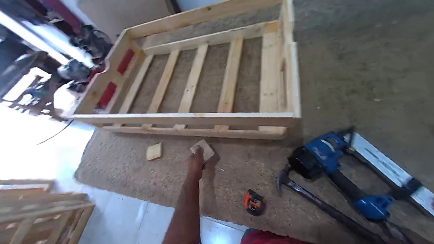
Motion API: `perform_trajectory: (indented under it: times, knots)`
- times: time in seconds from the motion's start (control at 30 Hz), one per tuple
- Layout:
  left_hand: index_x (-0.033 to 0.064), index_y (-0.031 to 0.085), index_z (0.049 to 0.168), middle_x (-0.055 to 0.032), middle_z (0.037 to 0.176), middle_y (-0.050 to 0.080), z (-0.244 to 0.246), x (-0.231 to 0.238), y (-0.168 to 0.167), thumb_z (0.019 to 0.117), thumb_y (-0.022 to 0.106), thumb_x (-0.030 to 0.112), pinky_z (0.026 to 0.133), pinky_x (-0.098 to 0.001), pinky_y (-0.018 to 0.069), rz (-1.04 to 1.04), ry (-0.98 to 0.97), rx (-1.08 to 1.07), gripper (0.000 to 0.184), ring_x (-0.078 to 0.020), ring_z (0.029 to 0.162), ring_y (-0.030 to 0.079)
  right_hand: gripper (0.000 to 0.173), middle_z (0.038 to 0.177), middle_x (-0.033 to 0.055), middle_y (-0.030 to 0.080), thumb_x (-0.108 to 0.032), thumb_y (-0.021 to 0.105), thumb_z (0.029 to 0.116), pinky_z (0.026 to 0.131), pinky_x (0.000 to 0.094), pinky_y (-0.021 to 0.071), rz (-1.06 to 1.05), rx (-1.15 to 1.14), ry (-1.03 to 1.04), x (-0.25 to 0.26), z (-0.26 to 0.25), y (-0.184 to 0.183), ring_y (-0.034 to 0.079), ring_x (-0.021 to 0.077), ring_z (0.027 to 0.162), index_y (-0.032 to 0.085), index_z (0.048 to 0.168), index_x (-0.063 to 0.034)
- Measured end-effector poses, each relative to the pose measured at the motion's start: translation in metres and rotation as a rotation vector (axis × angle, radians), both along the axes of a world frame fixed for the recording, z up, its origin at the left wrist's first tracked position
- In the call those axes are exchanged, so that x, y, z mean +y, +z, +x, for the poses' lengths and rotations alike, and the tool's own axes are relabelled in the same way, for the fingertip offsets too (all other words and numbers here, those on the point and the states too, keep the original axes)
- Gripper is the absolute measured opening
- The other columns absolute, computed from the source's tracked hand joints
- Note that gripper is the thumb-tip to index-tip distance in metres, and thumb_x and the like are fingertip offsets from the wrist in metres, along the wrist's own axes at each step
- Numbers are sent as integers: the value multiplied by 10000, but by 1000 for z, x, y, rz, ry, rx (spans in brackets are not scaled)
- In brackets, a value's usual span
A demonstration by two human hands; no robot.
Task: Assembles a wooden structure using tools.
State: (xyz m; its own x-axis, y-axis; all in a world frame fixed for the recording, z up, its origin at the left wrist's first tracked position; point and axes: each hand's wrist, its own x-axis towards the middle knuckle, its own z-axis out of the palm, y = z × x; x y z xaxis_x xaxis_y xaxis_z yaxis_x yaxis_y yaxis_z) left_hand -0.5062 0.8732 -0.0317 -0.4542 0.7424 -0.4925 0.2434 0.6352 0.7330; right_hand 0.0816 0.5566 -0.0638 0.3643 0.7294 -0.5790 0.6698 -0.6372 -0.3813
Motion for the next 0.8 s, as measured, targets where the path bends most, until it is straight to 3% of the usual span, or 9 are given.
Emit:
perform_trajectory:
  times: [0.07,0.17,0.27,0.33,0.43,0.53,0.63,0.73,0.8]
  knots:
    - [-18,608,1326,-264,1213,665,43,-2,12,1065,462,538,942,-582,534,-118,-245,191,632,-399,1103,655,525,1135,274,687,-404,718,928,915,679,500,63,60,41,2,-3,-4,665,448,1055,653,1287,-26]
    - [-41,497,1441,-324,1347,584,76,-9,26,1003,597,527,1063,-652,452,86,-380,453,725,-479,1252,578,411,1046,166,716,-429,652,991,917,577,537,84,147,-30,-1,-2,10,690,322,990,702,1193,-73]
    - [-52,555,1361,-274,1252,634,89,-19,37,1029,559,472,1018,-541,512,255,-559,455,621,-367,1150,635,437,1070,98,745,-502,560,1026,971,544,541,114,205,-74,-2,-3,9,706,254,1024,740,1190,-140]
    - [-64,565,1346,-265,1222,647,113,-41,41,1021,580,425,979,-506,534,253,-696,450,587,-338,1093,655,499,1023,142,734,-520,523,1041,937,551,541,116,247,-49,1,-4,19,705,291,987,737,1136,-79]
    - [-85,585,1298,-254,1145,667,187,-87,53,1018,609,320,919,-470,560,326,-809,413,493,-299,1001,675,566,946,188,685,-522,441,1065,874,575,530,81,287,53,-20,13,20,678,344,922,693,1050,-16]
    - [-92,596,1258,-223,1108,690,302,-135,71,1010,628,238,897,-437,588,439,-920,248,414,-249,983,697,610,949,215,679,-564,411,1061,878,603,530,29,310,94,-71,35,17,678,386,941,675,1071,-15]
    - [-41,646,1211,-176,1112,702,452,-149,75,994,640,214,893,-472,595,453,-1023,88,335,-248,983,705,633,981,203,708,-644,469,1006,854,628,544,-23,369,61,-114,60,14,699,388,954,681,1148,-65]
    - [6,616,1301,-167,1189,704,618,-133,53,1059,573,285,932,-497,589,204,-1029,-115,372,-276,1050,710,566,1001,159,711,-611,508,998,852,589,556,-15,460,-23,-157,100,6,700,338,951,658,1215,-111]
    - [-9,531,1398,-224,1294,649,718,-119,30,1074,489,472,960,-520,569,-59,-967,-262,581,-337,1127,683,481,1045,179,710,-492,534,1025,883,584,546,0,528,-96,-182,132,2,699,344,974,641,1264,-89]
